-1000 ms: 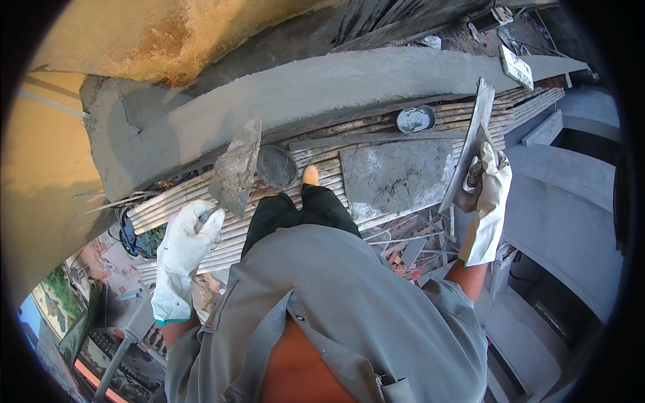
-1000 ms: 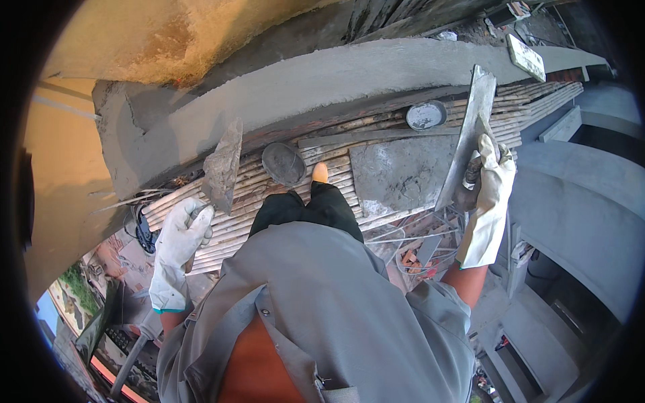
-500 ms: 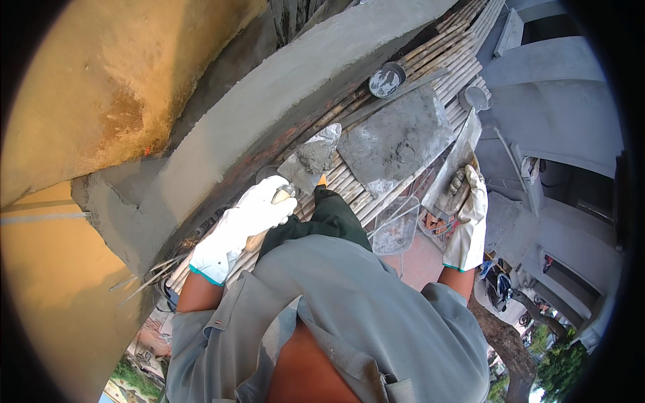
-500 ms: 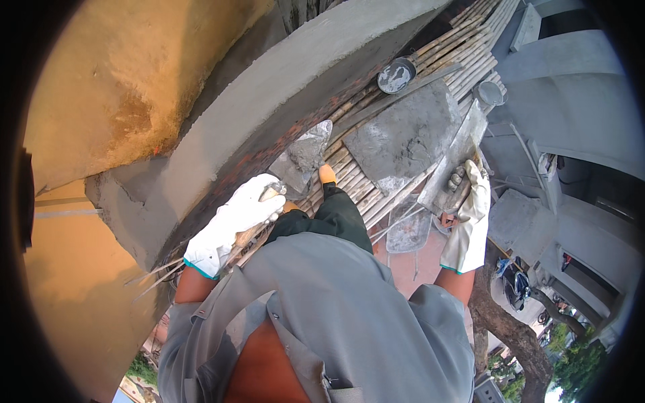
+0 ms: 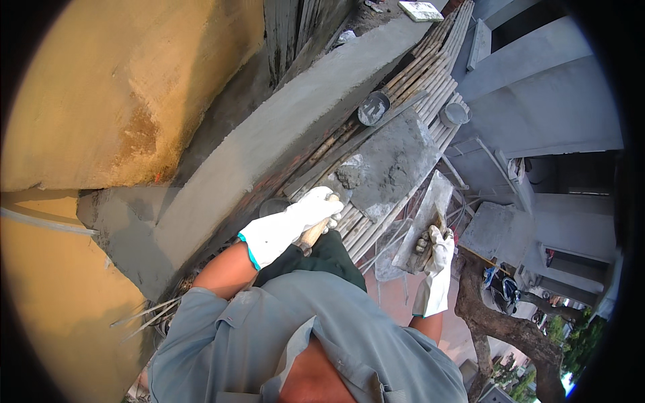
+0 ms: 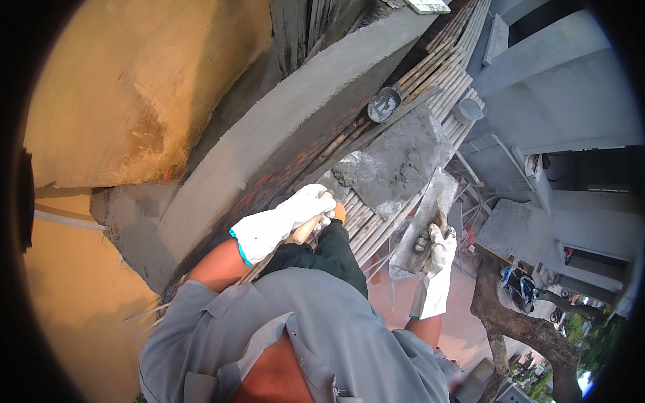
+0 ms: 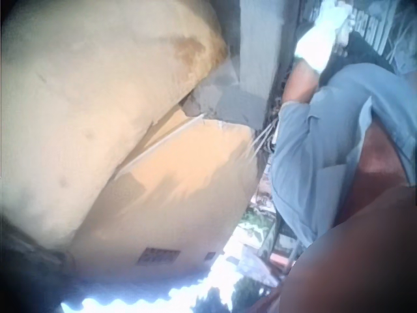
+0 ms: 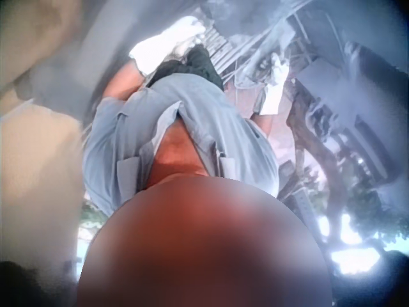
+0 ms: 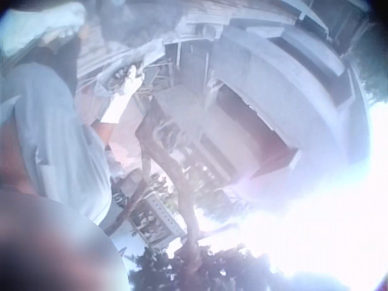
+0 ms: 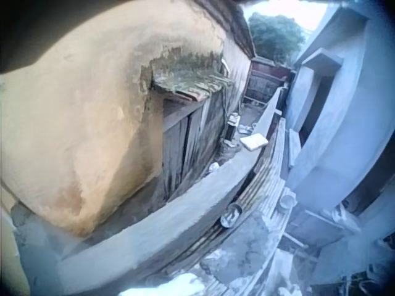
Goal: The person applies wet cement to a brick wall using a trowel and a hawk, then smooths the surface with a float. The person repeatedly scoops cement, spreads it along the wall, and levels the layer while standing on bamboo scaffolding.
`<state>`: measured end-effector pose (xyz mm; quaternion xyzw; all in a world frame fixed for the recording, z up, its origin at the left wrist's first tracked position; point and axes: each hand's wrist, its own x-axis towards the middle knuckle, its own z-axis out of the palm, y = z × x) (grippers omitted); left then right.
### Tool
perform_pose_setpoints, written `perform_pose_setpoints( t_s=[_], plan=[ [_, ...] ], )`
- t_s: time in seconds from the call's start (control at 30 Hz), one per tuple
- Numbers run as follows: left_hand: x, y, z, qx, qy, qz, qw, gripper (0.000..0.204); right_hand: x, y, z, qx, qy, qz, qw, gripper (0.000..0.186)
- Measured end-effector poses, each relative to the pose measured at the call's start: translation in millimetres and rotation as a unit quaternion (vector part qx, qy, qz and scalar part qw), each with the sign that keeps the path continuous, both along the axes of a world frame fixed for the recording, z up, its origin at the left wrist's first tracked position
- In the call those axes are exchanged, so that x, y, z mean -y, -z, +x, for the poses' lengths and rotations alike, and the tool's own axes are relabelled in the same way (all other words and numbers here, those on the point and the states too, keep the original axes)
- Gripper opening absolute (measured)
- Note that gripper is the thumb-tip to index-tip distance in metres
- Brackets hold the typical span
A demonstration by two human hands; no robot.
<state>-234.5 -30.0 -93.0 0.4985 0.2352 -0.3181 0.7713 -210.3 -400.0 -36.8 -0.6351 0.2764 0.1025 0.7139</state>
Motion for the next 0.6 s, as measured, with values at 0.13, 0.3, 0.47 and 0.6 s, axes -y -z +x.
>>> perform_pose_setpoints(
  t_s=[0.13, 0.3, 0.47, 0.6],
  plan=[
    [25, 13, 27, 0.005, 0.037, -0.007, 0.999, 0.022, -7, 10, -8, 0.007, 0.003, -0.083, 0.997, 0.018],
    [77, 29, 74, 0.006, 0.004, 0.02, 1.0, 0.019, -13, 17, 11, 0.062, -0.1, -0.421, 0.9, 0.033],
    [139, 38, 131, 0.023, 0.036, 0.042, 0.998, 0.021, -8, 11, 48, 0.124, -0.159, -0.523, 0.828, 0.037],
    [181, 29, 162, 0.167, 0.06, 0.121, 0.977, 0.026, 13, 26, 88, 0.153, -0.206, -0.509, 0.822, 0.036]
  ],
)
